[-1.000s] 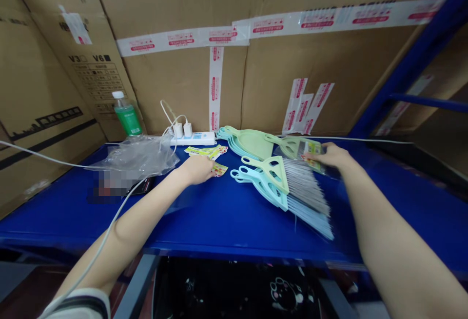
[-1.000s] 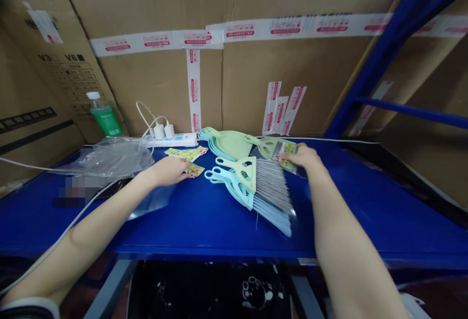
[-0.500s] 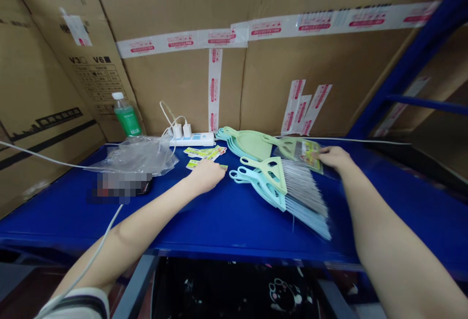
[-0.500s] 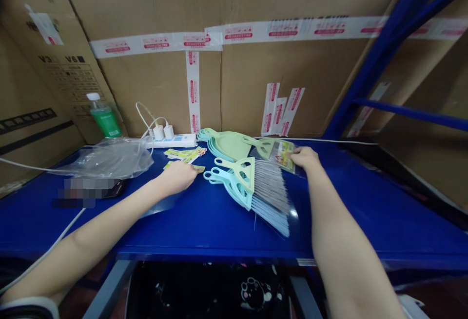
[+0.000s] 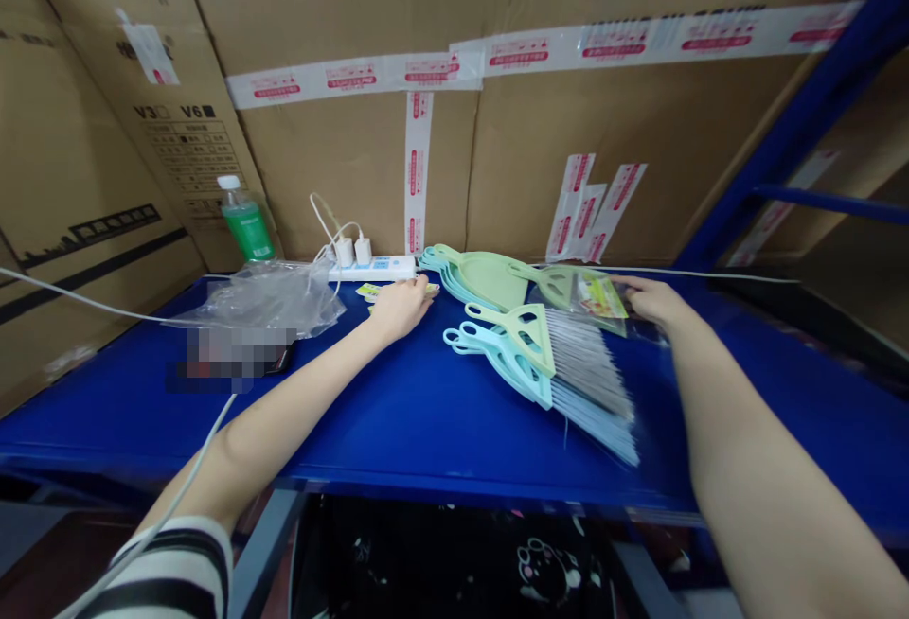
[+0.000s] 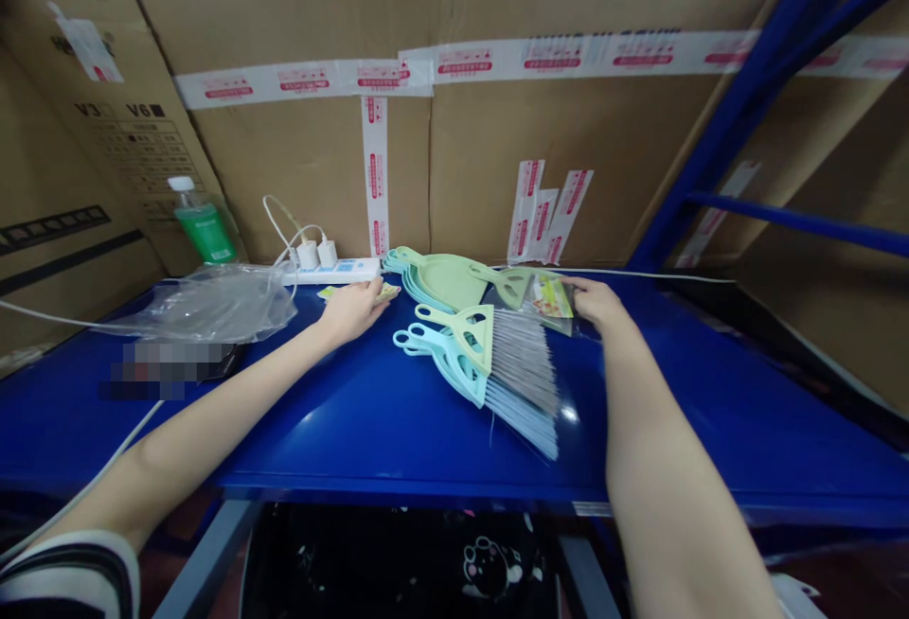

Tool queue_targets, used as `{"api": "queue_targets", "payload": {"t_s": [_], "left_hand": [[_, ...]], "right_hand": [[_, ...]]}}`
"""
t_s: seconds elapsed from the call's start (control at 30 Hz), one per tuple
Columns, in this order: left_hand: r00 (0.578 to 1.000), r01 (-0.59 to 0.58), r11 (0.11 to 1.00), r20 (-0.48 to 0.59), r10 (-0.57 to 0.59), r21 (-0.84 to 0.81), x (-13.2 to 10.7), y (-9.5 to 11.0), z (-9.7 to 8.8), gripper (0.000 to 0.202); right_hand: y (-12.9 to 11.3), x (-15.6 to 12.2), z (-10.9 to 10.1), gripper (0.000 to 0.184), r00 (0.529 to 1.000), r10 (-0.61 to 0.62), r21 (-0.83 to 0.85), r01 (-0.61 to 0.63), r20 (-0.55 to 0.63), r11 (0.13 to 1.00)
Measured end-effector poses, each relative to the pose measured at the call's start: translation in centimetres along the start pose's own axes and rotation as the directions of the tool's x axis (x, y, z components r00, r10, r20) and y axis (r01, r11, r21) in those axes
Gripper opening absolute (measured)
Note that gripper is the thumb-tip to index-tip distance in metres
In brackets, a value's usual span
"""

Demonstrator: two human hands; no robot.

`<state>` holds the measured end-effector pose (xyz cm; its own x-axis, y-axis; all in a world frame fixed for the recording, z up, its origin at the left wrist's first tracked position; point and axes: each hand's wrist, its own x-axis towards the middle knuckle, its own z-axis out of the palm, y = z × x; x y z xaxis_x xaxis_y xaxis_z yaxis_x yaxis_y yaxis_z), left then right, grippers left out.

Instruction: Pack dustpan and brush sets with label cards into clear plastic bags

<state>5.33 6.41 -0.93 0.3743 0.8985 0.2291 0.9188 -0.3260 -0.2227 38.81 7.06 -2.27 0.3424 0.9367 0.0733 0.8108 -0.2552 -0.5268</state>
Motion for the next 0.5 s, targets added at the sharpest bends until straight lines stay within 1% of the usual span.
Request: {"api": "queue_targets", "payload": {"t_s": [0.1, 0.2, 0.3, 0.5], "left_hand": [[1.0, 0.001, 1.0, 0.026, -0.001, -0.002, -0.1, -0.7, 0.7, 0.037], [0.998, 0.029, 1.0, 0.056, -0.03, 0.009, -0.3, -1.4, 0.8, 0.034], [0.996, 0.034, 0.999, 0.079, -0.036, 0.024, -0.3, -1.7, 0.7, 0.034], [0.996, 0.013, 0.999, 0.09, -0.018, 0.051, -0.4, -1.9, 0.5, 0.041]], "right_hand": [[-0.8, -1.0, -0.2, 0.045, 0.999, 0.036, 0.115, -0.04, 0.032, 0.993], [-1.1, -1.4, -0.5, 0.047, 0.998, 0.058, 0.177, -0.063, 0.035, 0.982], [-0.9, -1.3, -0.5, 0.049, 0.996, 0.087, 0.185, -0.086, 0.006, 0.979], [-0.1, 0.2, 0.1, 0.051, 0.987, 0.148, 0.197, -0.134, -0.055, 0.971]]}}
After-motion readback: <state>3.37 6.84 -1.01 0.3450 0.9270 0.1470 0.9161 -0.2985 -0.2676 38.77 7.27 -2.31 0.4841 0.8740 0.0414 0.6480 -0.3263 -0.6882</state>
